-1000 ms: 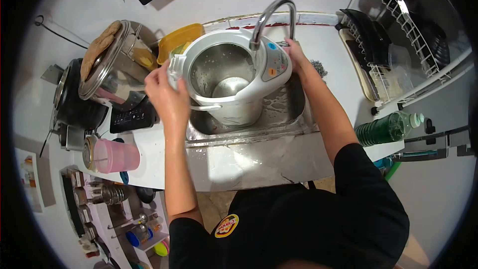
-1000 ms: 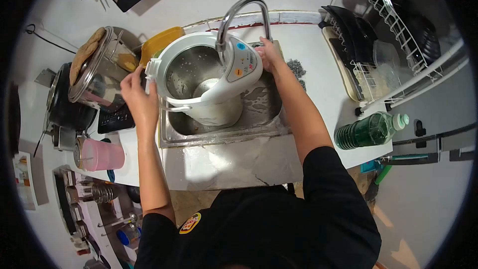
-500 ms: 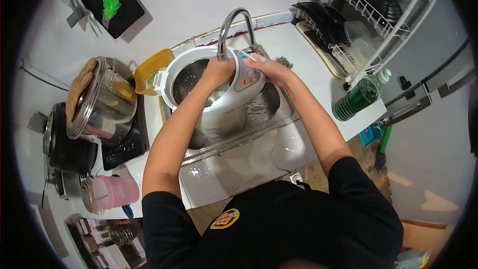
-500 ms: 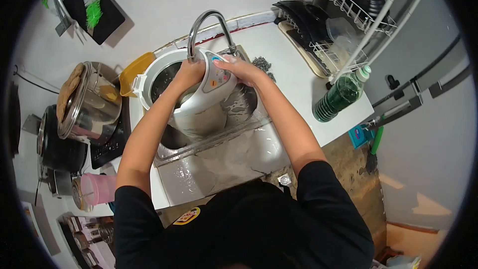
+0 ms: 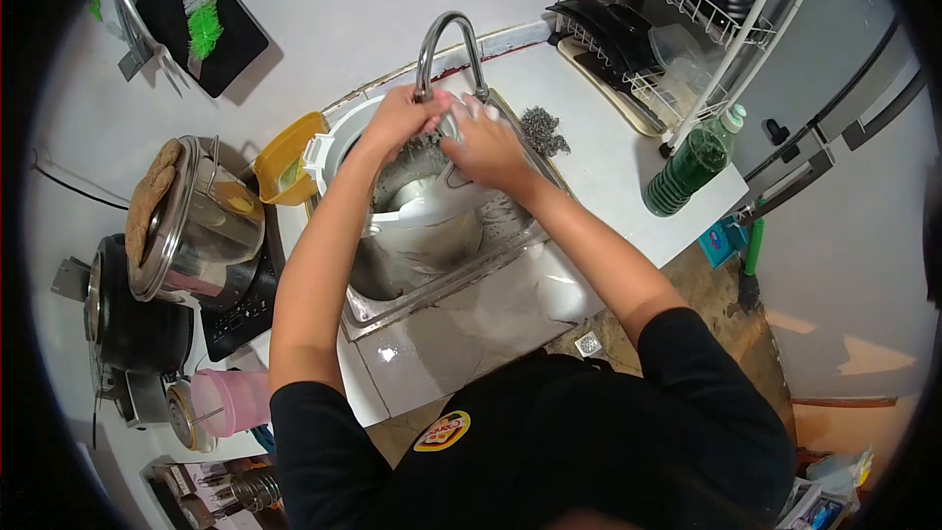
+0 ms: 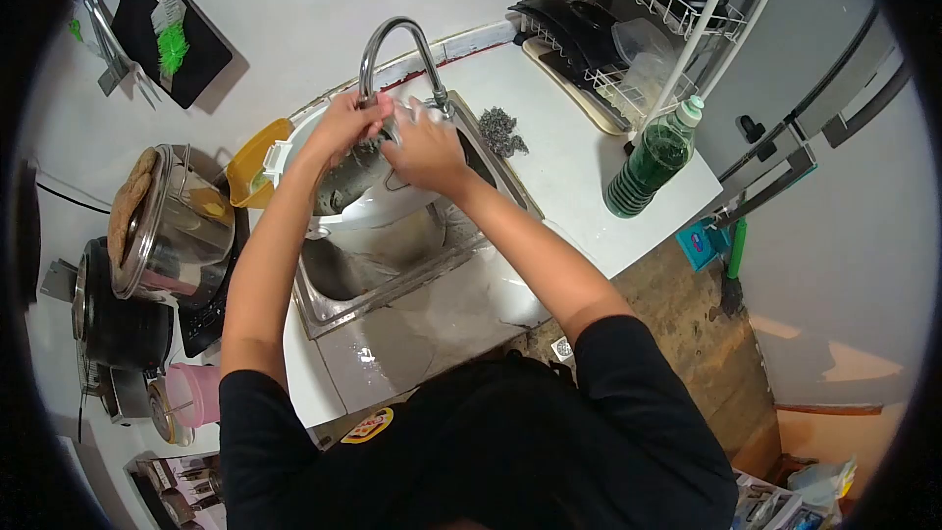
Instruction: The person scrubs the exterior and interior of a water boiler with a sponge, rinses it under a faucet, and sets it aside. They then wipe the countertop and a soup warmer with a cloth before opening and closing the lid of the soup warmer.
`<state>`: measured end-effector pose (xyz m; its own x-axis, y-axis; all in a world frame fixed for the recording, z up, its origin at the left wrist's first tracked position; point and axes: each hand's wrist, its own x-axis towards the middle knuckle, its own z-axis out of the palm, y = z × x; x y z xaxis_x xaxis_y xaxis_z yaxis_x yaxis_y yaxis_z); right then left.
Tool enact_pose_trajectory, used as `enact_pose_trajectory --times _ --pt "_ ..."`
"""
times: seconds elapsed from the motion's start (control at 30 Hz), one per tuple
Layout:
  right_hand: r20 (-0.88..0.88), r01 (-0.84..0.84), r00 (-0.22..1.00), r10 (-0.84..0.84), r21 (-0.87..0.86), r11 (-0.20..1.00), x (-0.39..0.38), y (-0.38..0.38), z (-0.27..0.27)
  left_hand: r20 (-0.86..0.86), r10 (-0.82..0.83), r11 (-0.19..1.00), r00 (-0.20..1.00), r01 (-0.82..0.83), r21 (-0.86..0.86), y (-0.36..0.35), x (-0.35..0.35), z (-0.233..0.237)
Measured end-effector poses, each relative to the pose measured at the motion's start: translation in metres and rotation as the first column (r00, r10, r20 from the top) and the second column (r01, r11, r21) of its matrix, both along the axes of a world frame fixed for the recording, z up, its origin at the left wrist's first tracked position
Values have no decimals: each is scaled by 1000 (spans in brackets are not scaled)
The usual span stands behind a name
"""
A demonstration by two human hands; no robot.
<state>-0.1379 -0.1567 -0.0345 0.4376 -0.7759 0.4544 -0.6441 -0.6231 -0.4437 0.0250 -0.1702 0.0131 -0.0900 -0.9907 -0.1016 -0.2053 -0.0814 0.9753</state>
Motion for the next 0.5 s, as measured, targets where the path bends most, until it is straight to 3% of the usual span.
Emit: enact_pose_trajectory --times 0.07,0.17,0.27,0.37,0.4,0.5 --pt "-93 -25 995 34 93 995 8 -13 8 -6 21 999 1000 -21 -27 -8 -6 13" --pt "-203 -57 971 125 310 949 21 -29 31 120 -1 995 993 13 -99 -31 -14 15" --pt "-113 -99 984 140 310 945 33 -49 26 222 -3 995 975 25 -95 -32 -34 26" --pt "-101 -267 957 270 44 963 44 -81 0 335 -89 988 938 125 -88 -27 -42 34" --pt "-338 -178 933 127 -125 976 40 -78 12 373 -97 985 923 142 -94 -27 -44 35" --pt "-79 -243 968 240 -28 970 40 -88 -4 396 -75 988 915 122 -94 -21 -39 34"
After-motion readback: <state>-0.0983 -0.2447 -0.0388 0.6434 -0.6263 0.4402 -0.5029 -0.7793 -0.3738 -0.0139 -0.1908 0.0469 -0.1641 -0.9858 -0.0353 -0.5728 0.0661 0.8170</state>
